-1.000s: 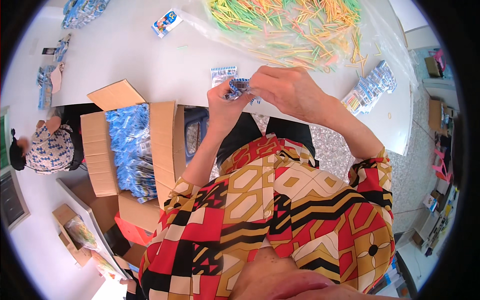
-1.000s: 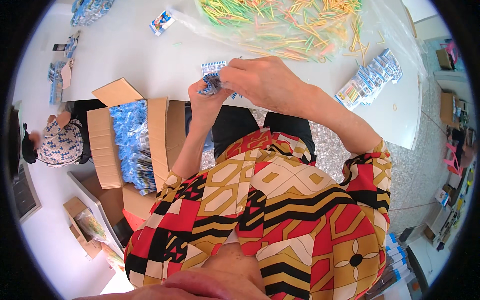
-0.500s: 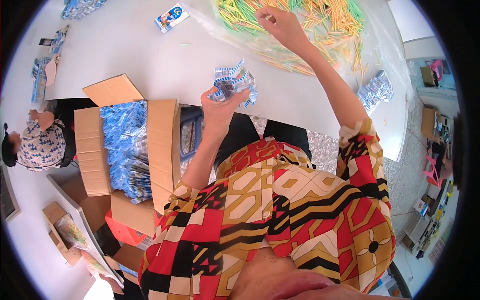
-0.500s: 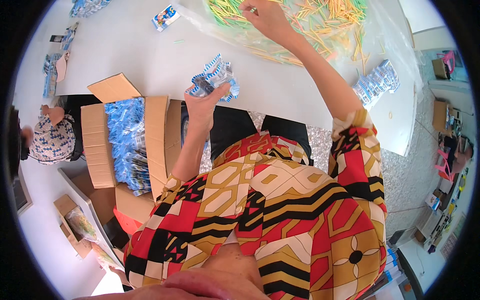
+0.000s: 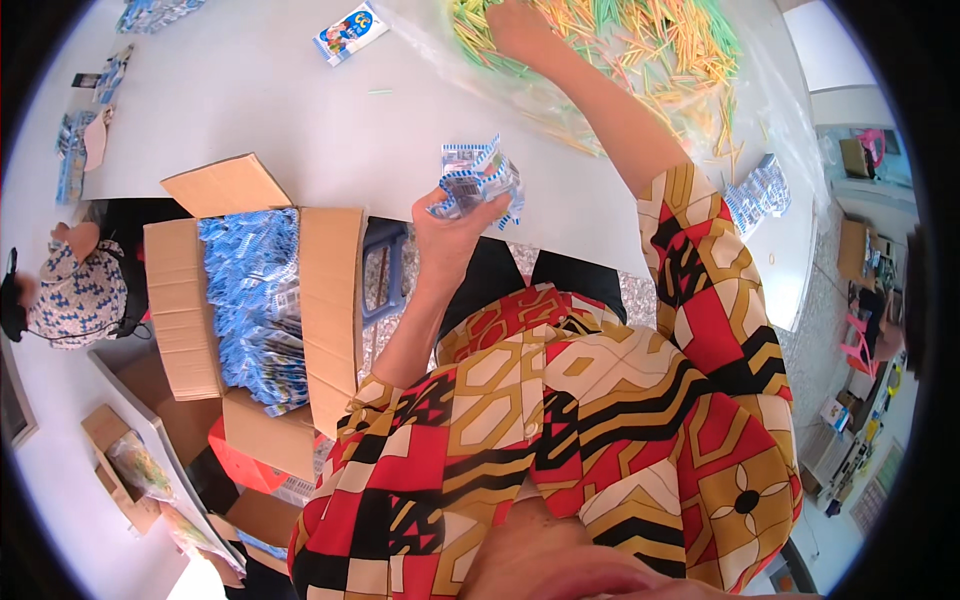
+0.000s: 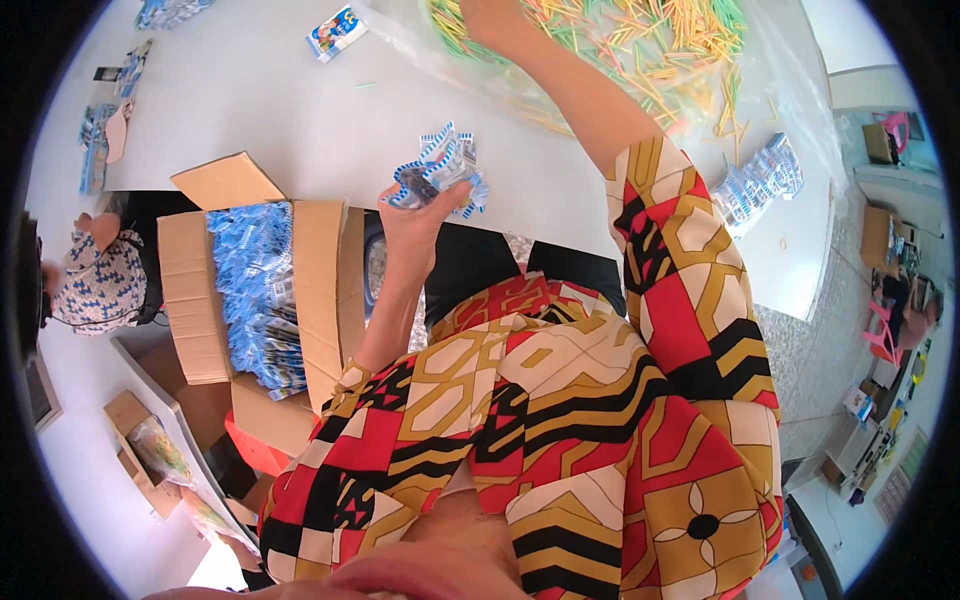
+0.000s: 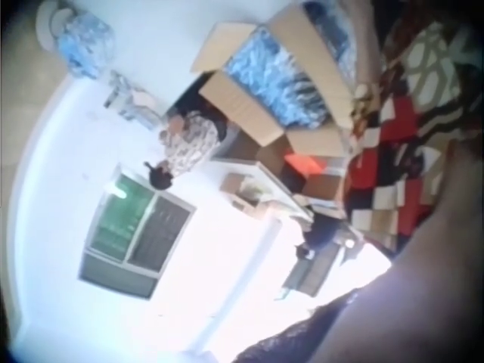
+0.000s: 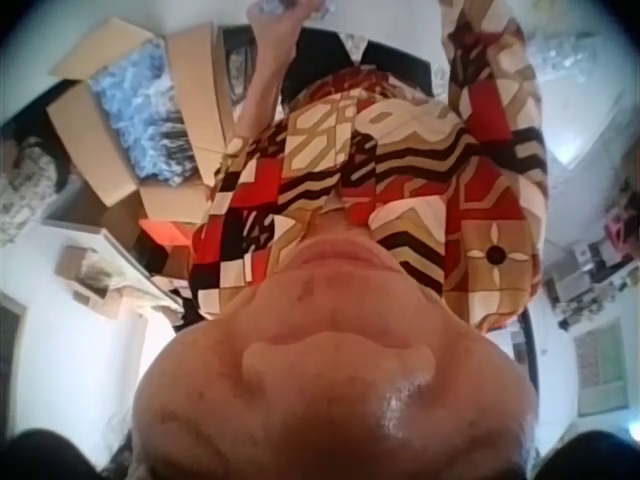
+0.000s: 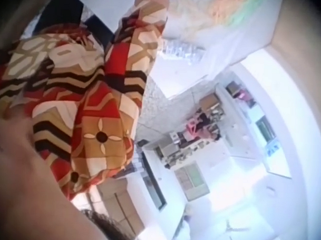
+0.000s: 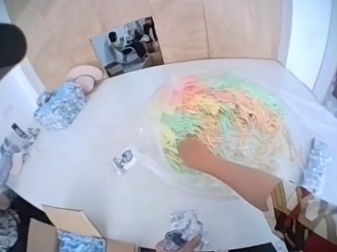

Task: The person is sorting and putting colorful plastic sticks into small transparent plastic bags at a factory workbench.

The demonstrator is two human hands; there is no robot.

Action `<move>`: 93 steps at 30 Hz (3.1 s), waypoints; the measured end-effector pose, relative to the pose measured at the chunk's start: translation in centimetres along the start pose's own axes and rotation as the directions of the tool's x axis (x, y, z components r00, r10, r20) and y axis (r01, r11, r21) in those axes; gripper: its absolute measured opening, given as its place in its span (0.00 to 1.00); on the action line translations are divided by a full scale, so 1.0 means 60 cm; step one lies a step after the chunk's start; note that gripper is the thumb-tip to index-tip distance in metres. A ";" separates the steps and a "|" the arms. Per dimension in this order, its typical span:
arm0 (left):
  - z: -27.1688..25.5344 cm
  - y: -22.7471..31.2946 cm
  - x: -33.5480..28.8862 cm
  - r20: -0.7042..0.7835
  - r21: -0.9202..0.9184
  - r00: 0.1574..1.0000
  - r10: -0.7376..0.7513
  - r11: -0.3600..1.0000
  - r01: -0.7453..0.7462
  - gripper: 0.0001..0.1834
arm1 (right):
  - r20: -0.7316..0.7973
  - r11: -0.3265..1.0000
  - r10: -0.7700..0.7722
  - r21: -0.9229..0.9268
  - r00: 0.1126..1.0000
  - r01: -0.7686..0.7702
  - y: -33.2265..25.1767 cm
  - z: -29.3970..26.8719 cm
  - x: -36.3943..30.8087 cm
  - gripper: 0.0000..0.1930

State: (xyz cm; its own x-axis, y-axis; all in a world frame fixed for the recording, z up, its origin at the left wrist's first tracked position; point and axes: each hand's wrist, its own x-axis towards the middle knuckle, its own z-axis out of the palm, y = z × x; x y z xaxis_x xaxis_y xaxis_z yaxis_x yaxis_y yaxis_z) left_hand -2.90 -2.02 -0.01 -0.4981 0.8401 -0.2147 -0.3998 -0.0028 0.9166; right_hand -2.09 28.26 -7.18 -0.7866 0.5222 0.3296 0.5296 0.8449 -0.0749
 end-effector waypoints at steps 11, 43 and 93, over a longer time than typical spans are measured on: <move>0.012 -0.004 0.014 0.073 0.012 0.997 -0.027 1.000 0.026 0.14 | 0.089 0.955 0.167 0.231 0.982 -0.183 0.119 0.035 0.013 0.17; 0.023 0.032 0.018 0.059 0.201 0.991 0.116 0.971 -0.126 0.11 | -0.110 0.802 0.266 0.576 0.958 -0.157 0.056 -0.098 -0.145 0.10; 0.063 -0.023 0.073 0.183 0.308 0.965 0.187 0.922 -0.236 0.09 | 0.292 0.254 0.159 0.911 0.943 -0.325 -0.071 -0.352 -0.199 0.10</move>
State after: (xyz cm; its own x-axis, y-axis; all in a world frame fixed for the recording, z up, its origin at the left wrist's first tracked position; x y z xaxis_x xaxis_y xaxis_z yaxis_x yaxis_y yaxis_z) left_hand -1.64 3.74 -0.93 -0.4147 0.9096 0.0253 -0.0138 -0.0341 0.9993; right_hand 11.76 15.97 9.10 -0.7503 0.6606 0.0243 0.1006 0.1505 -0.9835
